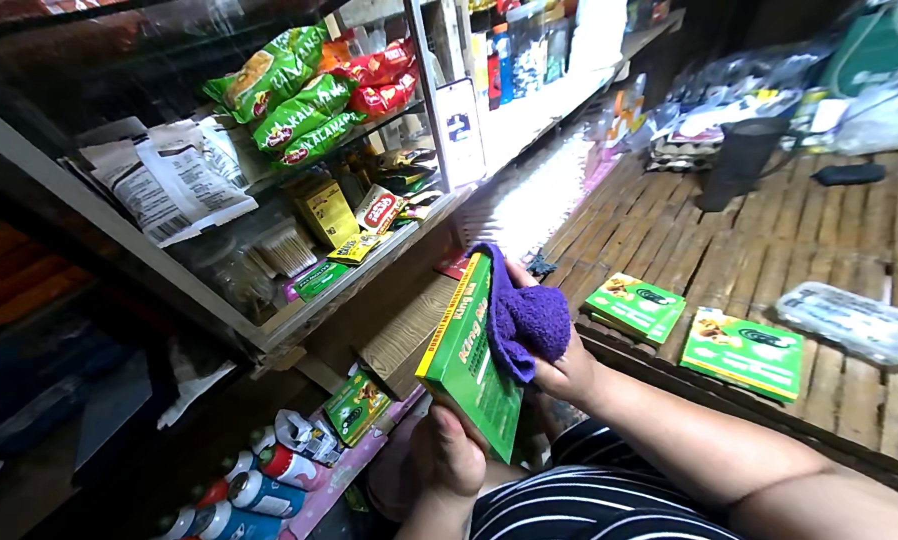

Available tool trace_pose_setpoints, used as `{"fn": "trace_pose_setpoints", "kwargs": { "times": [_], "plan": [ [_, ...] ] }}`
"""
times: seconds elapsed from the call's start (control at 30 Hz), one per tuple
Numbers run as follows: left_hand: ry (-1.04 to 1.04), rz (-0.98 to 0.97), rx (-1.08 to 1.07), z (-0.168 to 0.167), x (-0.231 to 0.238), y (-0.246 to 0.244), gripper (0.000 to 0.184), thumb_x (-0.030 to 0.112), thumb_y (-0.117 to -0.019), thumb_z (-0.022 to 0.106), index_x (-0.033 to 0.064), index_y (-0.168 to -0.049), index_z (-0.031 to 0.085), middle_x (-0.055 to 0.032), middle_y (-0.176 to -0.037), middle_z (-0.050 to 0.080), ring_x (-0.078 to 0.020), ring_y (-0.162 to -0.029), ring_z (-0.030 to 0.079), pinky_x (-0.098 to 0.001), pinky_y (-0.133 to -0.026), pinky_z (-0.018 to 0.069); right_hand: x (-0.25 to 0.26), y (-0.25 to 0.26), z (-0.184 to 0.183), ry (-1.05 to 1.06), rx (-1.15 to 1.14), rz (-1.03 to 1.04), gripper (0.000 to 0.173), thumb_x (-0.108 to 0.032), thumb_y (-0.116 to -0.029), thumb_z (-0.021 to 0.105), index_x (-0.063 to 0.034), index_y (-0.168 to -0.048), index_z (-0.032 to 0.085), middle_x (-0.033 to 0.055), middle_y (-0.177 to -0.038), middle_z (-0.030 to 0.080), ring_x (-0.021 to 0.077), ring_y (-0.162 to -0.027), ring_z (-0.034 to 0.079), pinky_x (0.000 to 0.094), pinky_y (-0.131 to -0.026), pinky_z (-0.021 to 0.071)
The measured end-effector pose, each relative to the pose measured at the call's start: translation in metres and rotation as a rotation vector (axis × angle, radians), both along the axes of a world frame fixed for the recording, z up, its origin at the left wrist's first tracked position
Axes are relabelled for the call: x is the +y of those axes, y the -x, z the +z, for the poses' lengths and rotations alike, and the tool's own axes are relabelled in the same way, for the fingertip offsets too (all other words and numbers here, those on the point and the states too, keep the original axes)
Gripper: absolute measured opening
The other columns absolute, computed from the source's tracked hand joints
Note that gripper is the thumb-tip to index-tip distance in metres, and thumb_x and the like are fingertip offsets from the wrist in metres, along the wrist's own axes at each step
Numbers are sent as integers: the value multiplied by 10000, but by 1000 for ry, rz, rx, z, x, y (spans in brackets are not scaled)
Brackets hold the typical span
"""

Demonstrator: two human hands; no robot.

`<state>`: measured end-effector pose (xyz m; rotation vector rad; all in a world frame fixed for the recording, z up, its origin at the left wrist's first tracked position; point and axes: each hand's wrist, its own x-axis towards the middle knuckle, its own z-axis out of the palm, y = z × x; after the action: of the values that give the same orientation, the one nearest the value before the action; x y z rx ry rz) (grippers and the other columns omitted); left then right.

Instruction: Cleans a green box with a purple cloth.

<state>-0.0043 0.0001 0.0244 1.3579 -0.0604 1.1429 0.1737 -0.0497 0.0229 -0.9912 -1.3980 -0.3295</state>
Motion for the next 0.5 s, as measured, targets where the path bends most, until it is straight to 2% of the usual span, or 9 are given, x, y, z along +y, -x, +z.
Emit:
{"fn": "trace_pose_setpoints", "kwargs": {
  "times": [0.13,0.3,0.4,0.5],
  "plan": [
    [10,-13,-80,3,2,3,533,712,-931,440,363,-1267,663,148,-1187,718,15,-1149,637,-258,-996,534,-9,11,-5,63,-118,-33,631,-430,-1022,534,-17,-1490,443,168,-1590,414,246,-1503,354,452,-1254,291],
    [61,-18,-185,14,4,1,550,704,-927,466,340,-1298,648,125,-1230,706,-8,-1199,617,-272,-1033,513,-2,25,-15,47,-193,33,598,-500,-1014,506,-19,-1367,548,229,-1513,496,347,-1489,370,537,-1248,259],
    [91,96,-199,24,3,0,526,694,-929,450,344,-1272,640,149,-1203,709,12,-1182,621,-245,-1026,513,-2,36,-19,43,-239,96,597,-531,-1021,458,-51,-1369,527,202,-1549,465,329,-1505,346,530,-1254,215],
    [63,12,-180,3,19,10,529,627,-1004,406,263,-1359,552,110,-1300,652,-16,-1262,569,-270,-1067,471,0,48,-24,16,-278,141,546,-524,-1032,410,-83,-1326,544,167,-1547,478,315,-1503,350,522,-1250,211]
  ]
}}
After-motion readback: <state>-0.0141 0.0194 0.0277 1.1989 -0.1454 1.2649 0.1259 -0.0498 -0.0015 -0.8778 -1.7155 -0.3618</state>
